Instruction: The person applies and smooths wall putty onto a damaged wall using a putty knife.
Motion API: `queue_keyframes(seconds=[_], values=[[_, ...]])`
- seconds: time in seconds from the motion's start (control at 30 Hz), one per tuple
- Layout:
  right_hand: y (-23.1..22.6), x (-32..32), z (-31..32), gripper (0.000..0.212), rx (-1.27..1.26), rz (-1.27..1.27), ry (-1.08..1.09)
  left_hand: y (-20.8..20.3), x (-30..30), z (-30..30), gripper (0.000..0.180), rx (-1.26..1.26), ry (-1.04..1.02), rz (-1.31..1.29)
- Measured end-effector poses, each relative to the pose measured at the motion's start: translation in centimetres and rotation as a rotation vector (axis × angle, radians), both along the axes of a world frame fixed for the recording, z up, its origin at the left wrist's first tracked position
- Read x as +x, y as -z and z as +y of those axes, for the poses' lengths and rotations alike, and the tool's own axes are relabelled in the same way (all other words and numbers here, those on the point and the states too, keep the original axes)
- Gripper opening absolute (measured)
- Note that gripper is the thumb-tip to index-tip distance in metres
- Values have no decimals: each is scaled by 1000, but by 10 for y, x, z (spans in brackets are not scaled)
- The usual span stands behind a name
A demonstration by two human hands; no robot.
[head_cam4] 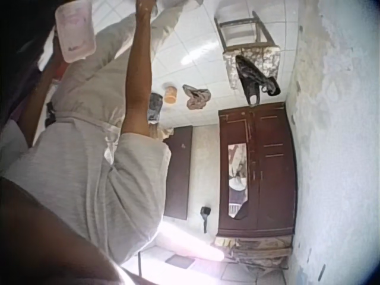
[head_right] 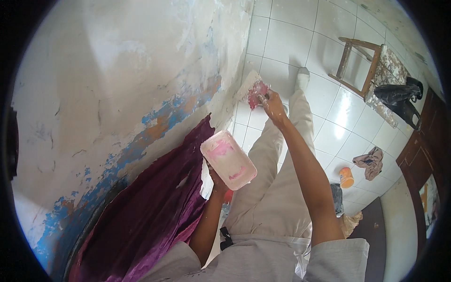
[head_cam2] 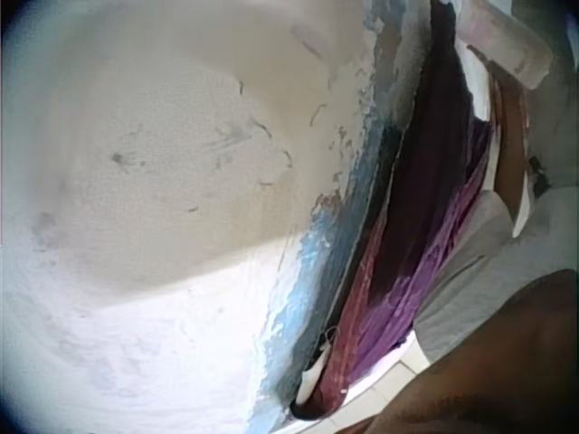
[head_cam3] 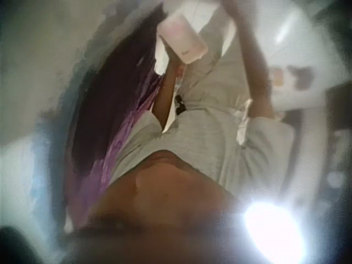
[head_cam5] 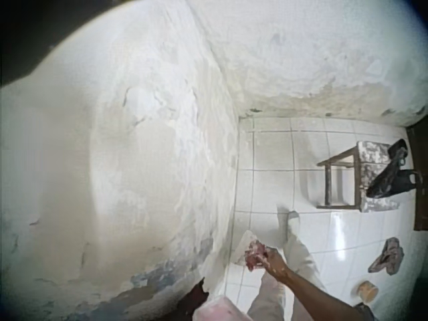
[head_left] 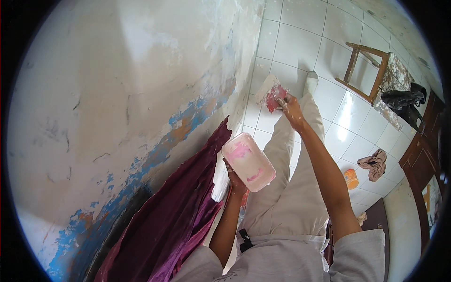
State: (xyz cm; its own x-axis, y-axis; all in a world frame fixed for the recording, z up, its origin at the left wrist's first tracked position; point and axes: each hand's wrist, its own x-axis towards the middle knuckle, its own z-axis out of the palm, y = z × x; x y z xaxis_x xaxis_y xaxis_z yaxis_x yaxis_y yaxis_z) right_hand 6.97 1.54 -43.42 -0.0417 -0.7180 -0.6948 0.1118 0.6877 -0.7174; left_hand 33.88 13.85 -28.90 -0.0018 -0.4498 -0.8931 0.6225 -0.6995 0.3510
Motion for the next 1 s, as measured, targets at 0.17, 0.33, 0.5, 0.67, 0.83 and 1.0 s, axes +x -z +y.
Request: queue_keyframes(seconds=[0.17, 0.33, 0.5, 0.67, 0.83, 1.0], values=[[44, 4, -29, 27, 10, -98, 250, -8, -6, -4, 84, -18, 140, -111], [74, 14, -46, 24, 54, -131, 317, 7, 2, -5, 81, 57, 52, -95], [67, 12, -54, 23, 69, -207, 356, 23, 11, -1, 69, -27, -27, -44], [36, -6, -60, 24, -3, -103, 296, 29, -4, -6, 83, -68, 122, -156], [2, -22, -99, 25, -152, 133, 154, 22, -35, -16, 83, 19, 49, -88], [-34, -27, -163, 28, -206, -41, 260, 16, -62, -25, 84, 64, 10, -58]])
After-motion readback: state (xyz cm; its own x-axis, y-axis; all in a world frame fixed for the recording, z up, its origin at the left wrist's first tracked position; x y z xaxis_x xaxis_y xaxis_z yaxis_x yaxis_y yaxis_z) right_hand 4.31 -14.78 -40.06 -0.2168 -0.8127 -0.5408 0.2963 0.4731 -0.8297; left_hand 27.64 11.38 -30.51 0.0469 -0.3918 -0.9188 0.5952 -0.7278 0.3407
